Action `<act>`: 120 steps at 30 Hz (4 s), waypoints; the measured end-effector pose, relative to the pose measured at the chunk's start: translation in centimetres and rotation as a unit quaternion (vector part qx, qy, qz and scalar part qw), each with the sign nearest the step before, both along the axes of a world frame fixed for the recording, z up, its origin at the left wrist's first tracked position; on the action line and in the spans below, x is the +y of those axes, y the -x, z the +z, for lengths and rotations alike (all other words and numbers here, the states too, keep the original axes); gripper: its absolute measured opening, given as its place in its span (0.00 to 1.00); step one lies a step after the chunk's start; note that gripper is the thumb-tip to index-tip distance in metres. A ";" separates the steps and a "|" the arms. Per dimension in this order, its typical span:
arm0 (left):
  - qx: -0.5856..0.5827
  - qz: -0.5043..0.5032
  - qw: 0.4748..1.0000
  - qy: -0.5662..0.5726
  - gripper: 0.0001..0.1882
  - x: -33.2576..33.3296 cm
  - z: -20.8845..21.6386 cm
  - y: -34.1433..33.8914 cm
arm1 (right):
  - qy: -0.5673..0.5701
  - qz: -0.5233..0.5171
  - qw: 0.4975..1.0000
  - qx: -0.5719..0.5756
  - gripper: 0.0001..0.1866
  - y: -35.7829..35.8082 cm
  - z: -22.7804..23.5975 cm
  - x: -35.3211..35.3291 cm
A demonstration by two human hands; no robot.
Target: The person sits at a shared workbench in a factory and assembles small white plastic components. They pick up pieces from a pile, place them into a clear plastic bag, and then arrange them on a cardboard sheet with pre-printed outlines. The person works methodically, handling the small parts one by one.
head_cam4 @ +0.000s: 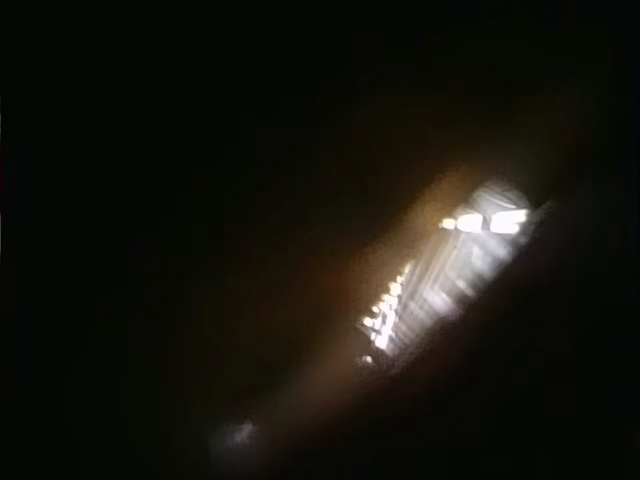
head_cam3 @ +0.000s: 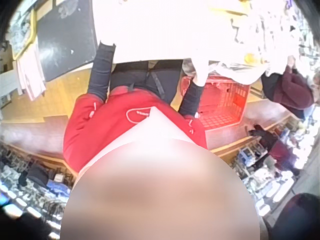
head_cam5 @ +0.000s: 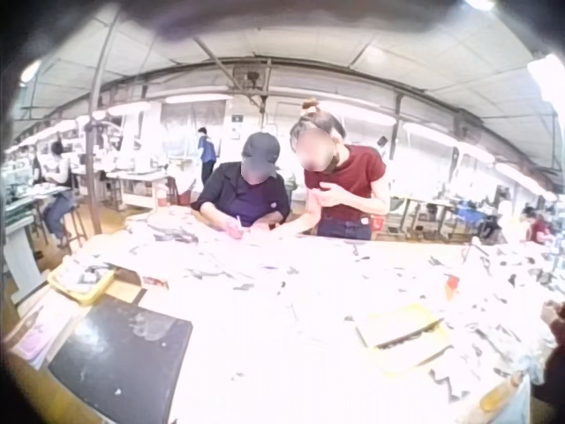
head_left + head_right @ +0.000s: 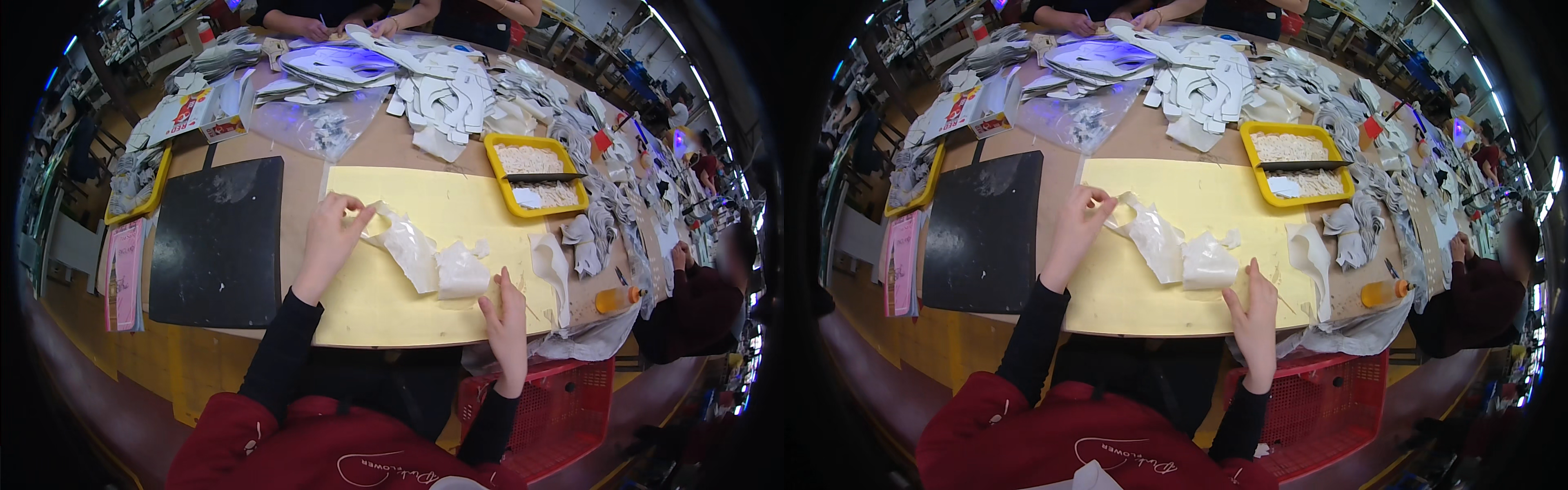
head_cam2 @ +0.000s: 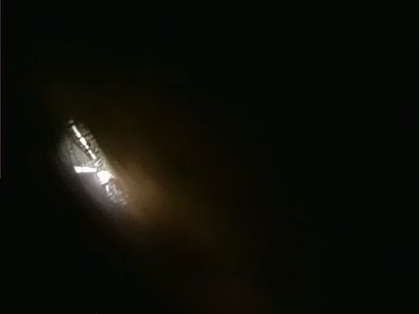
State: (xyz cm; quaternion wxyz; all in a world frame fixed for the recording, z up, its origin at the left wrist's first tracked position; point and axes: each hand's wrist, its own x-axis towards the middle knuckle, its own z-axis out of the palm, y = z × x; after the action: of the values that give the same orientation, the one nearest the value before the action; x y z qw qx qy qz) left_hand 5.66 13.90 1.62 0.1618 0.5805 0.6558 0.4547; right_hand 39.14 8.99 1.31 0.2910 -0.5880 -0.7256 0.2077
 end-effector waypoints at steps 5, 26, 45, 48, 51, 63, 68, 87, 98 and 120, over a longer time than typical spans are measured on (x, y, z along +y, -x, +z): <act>0.077 -0.071 0.994 0.043 0.14 -1.3 -1.0 -1.0 | 0.019 -0.034 0.996 0.085 0.28 3.3 -0.3 1.4; -0.374 -0.291 0.866 0.163 0.17 -1.7 -1.0 -2.0 | 0.268 0.123 0.892 0.342 0.37 8.0 0.9 4.2; -0.229 -0.203 0.947 0.093 0.15 -1.9 -1.0 -2.5 | 0.280 0.149 0.860 0.400 0.41 11.2 1.7 4.1; -0.066 -0.100 0.993 -0.012 0.14 -1.8 -1.0 -2.1 | 0.196 0.077 0.897 0.389 0.34 10.5 3.6 6.4; -0.125 -0.102 0.987 0.000 0.12 -1.8 -0.5 -1.7 | 0.045 0.053 0.907 0.416 0.27 9.2 6.3 10.2; -0.069 -0.219 0.972 0.039 0.10 -2.6 1.6 -2.5 | -0.243 0.000 0.970 -0.031 0.13 5.7 10.3 28.3; -0.026 -0.243 0.969 0.045 0.10 -2.4 1.3 -2.6 | -0.360 -0.149 0.917 -0.089 0.12 2.2 10.5 35.1; 0.107 -0.301 0.946 0.057 0.13 -2.9 0.4 -3.2 | 0.152 0.100 0.954 0.239 0.29 5.3 8.6 26.7; -0.593 -0.240 0.746 0.183 0.33 -2.3 0.8 -3.3 | 0.317 0.301 0.878 0.194 0.32 9.3 9.9 15.5; -0.429 -0.237 0.844 0.219 0.21 -2.0 -0.1 -3.4 | -0.130 0.169 0.976 0.051 0.21 10.6 9.5 16.4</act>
State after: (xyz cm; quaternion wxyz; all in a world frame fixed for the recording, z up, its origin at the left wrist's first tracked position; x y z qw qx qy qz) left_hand 9.02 11.94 1.48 0.6523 0.4148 0.4463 0.4508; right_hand 28.57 25.39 10.83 0.3623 -0.4031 -0.8192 0.1878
